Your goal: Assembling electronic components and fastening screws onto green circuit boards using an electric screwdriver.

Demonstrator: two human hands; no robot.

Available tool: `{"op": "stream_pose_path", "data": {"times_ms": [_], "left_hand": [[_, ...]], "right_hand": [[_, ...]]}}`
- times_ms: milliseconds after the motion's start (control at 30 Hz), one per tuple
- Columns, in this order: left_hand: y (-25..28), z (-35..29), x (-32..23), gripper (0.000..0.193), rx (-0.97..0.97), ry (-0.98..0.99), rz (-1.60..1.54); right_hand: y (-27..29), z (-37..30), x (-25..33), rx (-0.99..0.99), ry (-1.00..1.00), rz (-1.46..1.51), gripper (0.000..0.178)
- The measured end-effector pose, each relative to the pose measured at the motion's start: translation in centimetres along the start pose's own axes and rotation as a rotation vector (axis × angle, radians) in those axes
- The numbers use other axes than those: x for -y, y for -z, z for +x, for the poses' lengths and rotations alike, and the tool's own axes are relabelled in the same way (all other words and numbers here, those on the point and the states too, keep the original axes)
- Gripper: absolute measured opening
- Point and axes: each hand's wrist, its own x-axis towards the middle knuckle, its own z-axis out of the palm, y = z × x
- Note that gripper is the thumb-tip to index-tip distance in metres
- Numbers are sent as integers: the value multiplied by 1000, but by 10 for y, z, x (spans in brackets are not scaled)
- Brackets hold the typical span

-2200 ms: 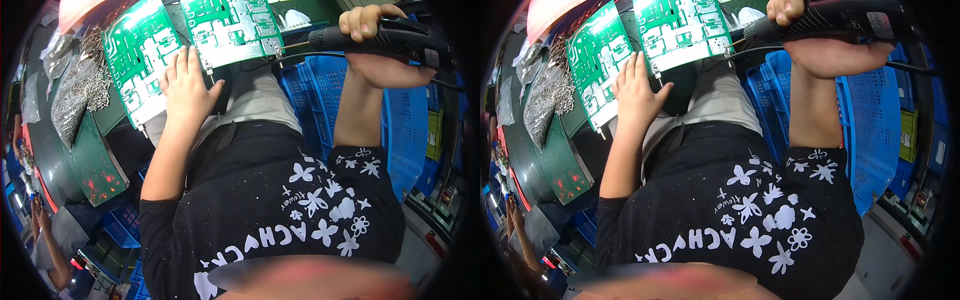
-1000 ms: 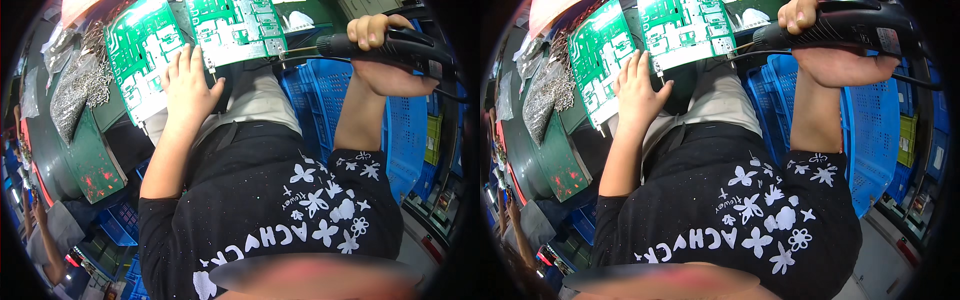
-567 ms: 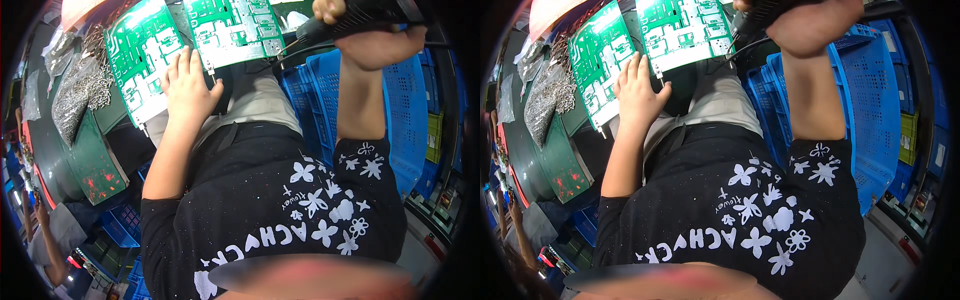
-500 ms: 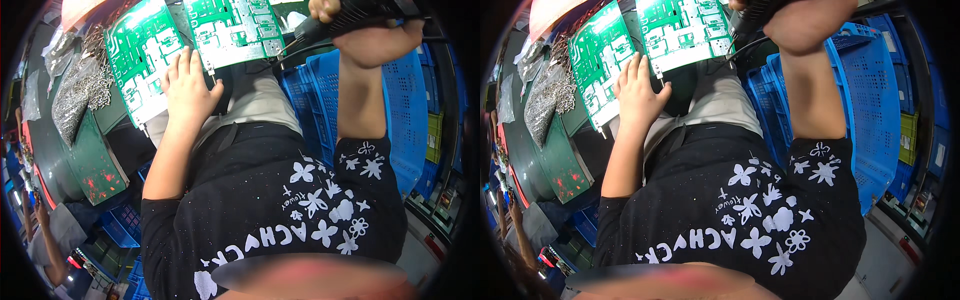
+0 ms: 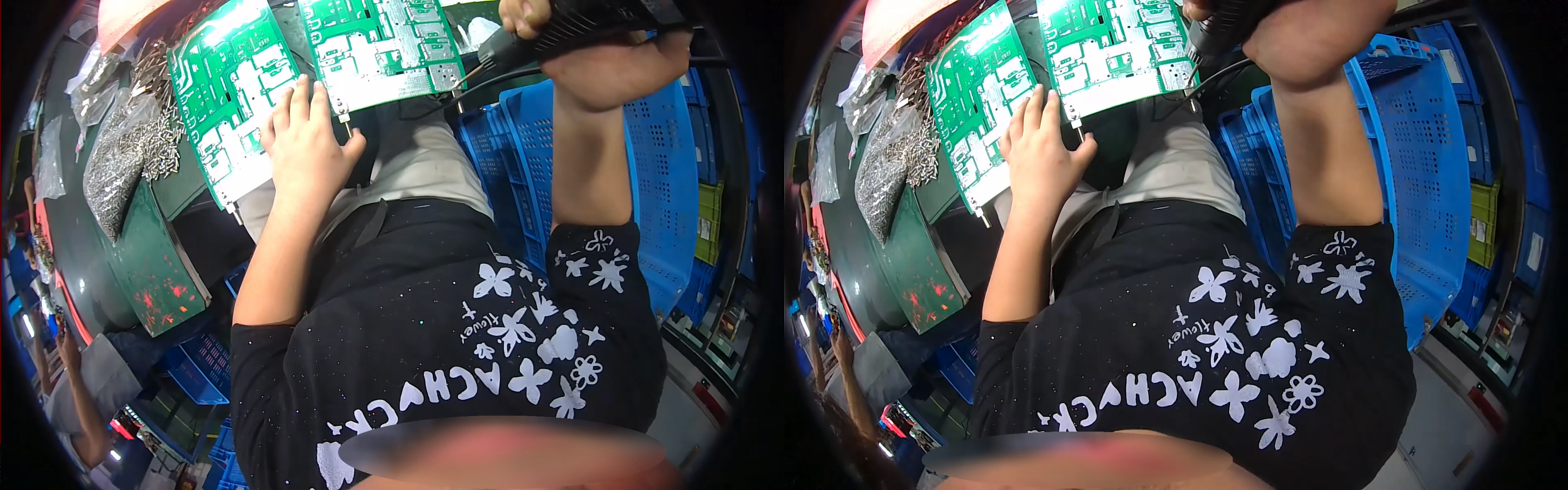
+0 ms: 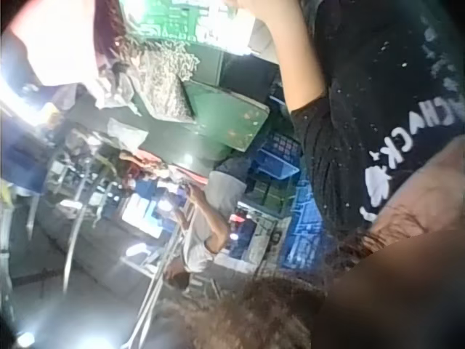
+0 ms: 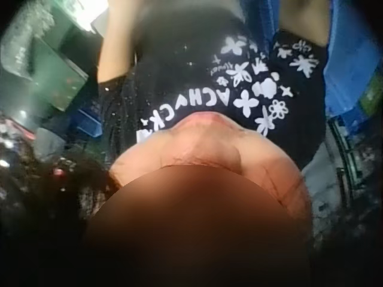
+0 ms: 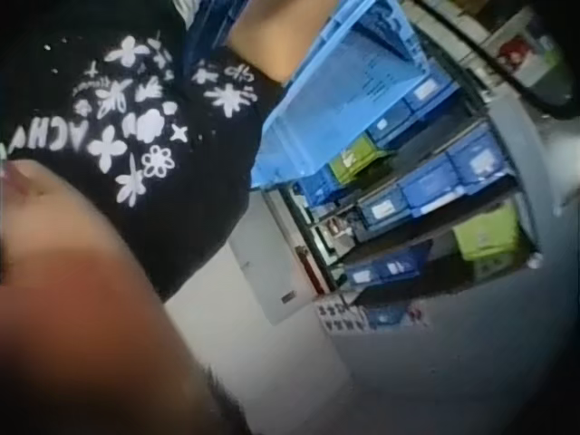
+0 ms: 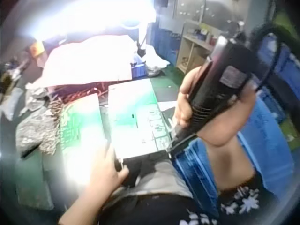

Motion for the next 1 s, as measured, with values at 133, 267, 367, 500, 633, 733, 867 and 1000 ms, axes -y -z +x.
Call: {"op": "stream_pose_path", "data": {"times_ms": [133,267,367,500,633,733,867,1000], "left_hand": [[0,-2,1,69,1,5,13],[0,-5,0,69,-2,8,8],[-1,-4,-2,69,-11,2,3],[-5,-2,2,69,-10,4,6],[-6,3,8,72,-40,-21,-42],[-1,10,1,77,-2,-30,-104],[14,14,2,81,298,153,-257],[-12,-1,-8,87,-11,-26,-295]], "right_hand": [[5,-5,1,27,-72,32,70],[10,-1,1,209,-32,-15,71],[5,-8,2,16,-40,-67,72],[5,-5,-8,-16,-78,-89,72],[3,-1,-12,-30,-79,-118,75],[38,20,-4,491,-85,52,88],[32,2,-26,147,-249,335,67],[80,-10,-1,191,-336,204,59]]}}
